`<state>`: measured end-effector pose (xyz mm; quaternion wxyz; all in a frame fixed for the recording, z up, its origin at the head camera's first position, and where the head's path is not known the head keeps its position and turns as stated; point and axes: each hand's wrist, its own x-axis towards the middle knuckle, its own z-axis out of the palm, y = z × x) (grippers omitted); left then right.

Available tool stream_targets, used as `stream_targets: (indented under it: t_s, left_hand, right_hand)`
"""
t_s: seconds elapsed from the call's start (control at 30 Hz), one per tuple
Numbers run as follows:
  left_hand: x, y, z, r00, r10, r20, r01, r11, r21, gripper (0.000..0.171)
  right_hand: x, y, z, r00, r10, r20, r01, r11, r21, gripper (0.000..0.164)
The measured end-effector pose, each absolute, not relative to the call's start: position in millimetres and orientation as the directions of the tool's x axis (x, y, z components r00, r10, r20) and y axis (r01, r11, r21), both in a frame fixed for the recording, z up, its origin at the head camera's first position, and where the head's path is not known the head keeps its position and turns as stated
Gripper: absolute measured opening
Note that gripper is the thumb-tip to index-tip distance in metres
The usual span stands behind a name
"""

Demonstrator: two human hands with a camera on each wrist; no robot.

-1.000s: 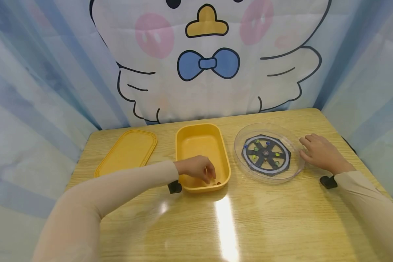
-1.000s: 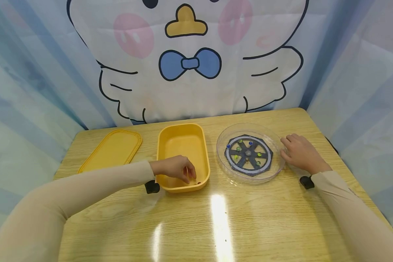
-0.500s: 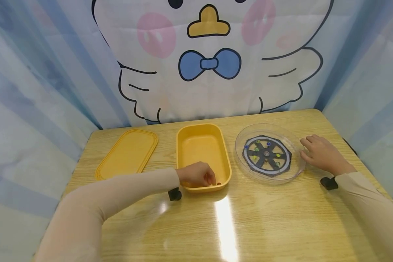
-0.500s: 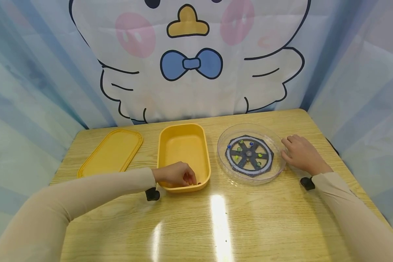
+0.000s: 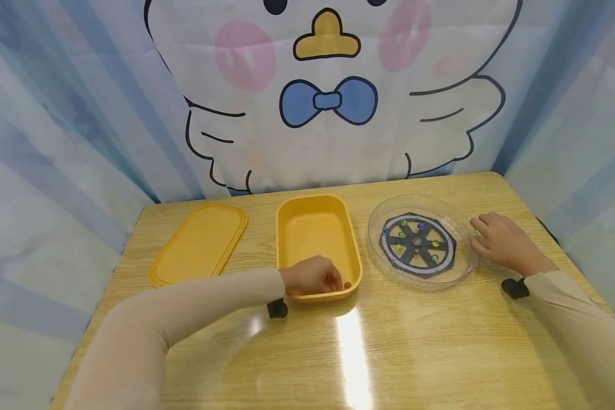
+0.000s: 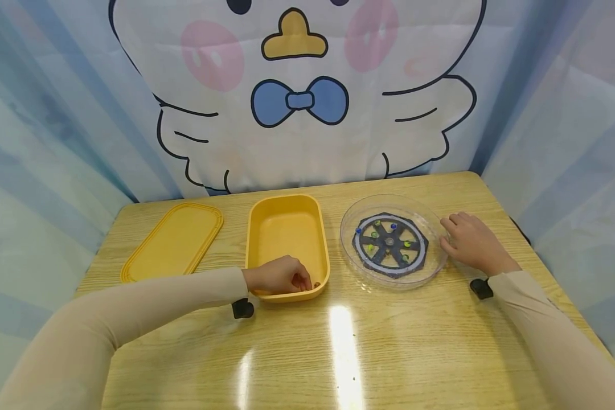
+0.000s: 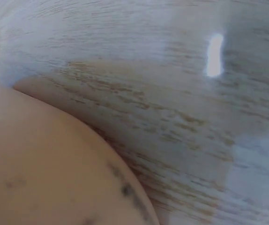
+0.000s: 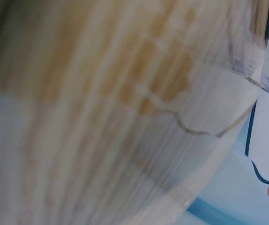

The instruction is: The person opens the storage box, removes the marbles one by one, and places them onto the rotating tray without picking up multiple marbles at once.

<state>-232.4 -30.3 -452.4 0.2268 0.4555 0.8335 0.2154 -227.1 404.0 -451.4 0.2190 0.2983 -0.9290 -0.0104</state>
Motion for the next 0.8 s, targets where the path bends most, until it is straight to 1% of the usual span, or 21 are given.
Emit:
stream_targets:
  t_s: [0.23,0.4,0.57,0.8]
  left_hand:
    - [-235.3,-34.6,-441.0,-0.509,0.843,-0.171,0.631,0.501,0.592,0.006]
    - [-242.0,-37.5,-424.3,-0.541,0.831,-0.130,0.625,0.501,0.599,0.012]
    - [-250.0,-36.6,-407.6,-0.577,0.811,-0.098,0.613,0.509,0.605,0.014]
    - [-258.3,-21.1,-378.7,-0.624,0.780,-0.034,0.595,0.503,0.626,0.016]
  right_hand:
    - [-226.6,403.6,-450.7,-0.725,-0.562,0.398,-0.551,0.820,0.154,0.027]
    - [-226.5,404.4,-451.2,-0.734,-0.559,0.384,-0.545,0.823,0.157,0.026]
    - [-226.3,404.4,-451.2,-0.732,-0.562,0.385,-0.548,0.822,0.157,0.025]
    - [-226.9,404.9,-452.2,-0.725,-0.566,0.392,-0.550,0.819,0.165,0.025]
